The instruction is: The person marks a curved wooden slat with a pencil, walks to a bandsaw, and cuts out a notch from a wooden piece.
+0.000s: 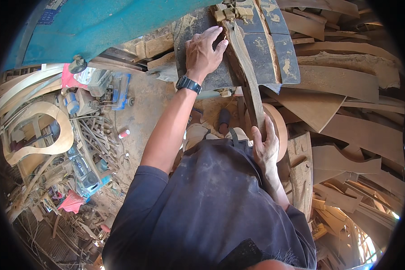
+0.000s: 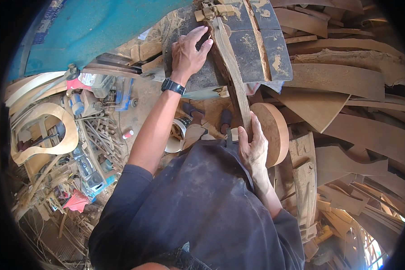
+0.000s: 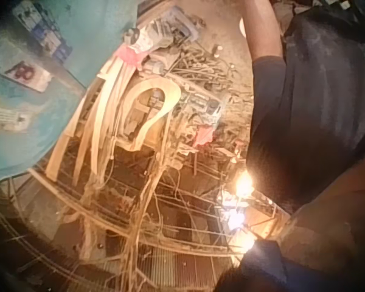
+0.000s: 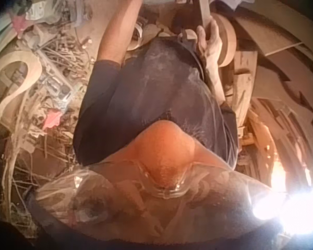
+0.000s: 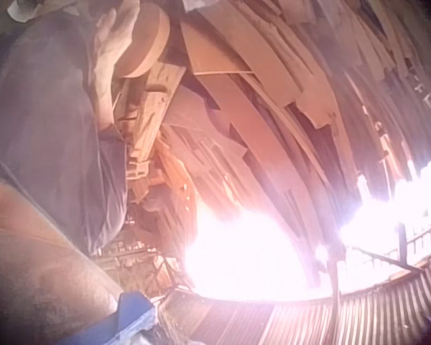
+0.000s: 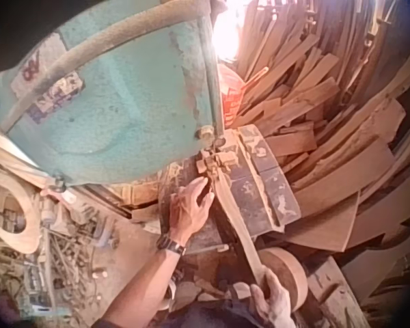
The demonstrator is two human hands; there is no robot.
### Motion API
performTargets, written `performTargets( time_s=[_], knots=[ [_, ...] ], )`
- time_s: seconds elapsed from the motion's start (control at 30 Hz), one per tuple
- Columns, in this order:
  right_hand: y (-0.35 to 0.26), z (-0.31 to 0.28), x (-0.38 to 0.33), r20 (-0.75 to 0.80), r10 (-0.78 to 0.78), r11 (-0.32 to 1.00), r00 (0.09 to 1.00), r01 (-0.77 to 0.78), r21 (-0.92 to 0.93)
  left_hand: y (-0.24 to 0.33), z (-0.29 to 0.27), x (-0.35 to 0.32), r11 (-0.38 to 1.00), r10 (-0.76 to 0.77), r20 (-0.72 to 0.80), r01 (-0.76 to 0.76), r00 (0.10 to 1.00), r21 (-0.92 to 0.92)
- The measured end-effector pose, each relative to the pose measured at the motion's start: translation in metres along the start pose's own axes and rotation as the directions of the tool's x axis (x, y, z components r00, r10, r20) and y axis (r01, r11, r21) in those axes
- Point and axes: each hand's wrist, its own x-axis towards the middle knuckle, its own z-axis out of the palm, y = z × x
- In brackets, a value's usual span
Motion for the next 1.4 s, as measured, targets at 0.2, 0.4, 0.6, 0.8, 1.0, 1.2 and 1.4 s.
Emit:
performTargets(
  time_s=[0.2, 0.4, 0.6, 0.8, 1.0, 1.2, 1.4],
  knots=[
    [0.0, 0.001, 0.001, -0.006, -0.003, 1.0, 1.0, 0.003, 0.0, 0.003, -0.001, 0.0, 1.0, -0.02, 0.005, 0.02, 1.0, -0.002],
    [-0.003, 0.002, 0.003, -0.015, 0.011, 1.0, 1.0, -0.011, 0.007, 0.006, -0.002, 0.001, 0.999, -0.034, 0.011, 0.034, 0.999, 0.007],
    [0.002, 0.0, 0.005, 0.0, -0.004, 0.999, 1.0, 0.004, 0.039, 0.003, -0.003, 0.0, 1.0, 0.013, 0.022, -0.013, 1.0, -0.012],
    [0.006, -0.006, -0.003, 0.019, -0.045, 0.998, 0.999, 0.044, 0.033, 0.0, -0.004, 0.0, 1.0, -0.004, 0.057, 0.006, 0.998, -0.027],
    [0.009, -0.002, -0.004, -0.023, -0.07, 0.998, 0.997, 0.069, -0.008, 0.002, -0.003, 0.0, 1.0, 0.009, 0.044, -0.009, 0.999, 0.001],
    [0.007, 0.001, -0.003, -0.03, -0.059, 0.998, 0.998, 0.059, 0.017, 0.001, -0.004, -0.001, 1.0, 0.001, 0.051, 0.0, 0.999, -0.008],
    [0.006, 0.001, -0.002, -0.025, -0.037, 0.998, 0.999, 0.038, 0.046, 0.003, -0.003, 0.0, 1.0, 0.001, 0.04, -0.001, 0.999, -0.002]
  ],
)
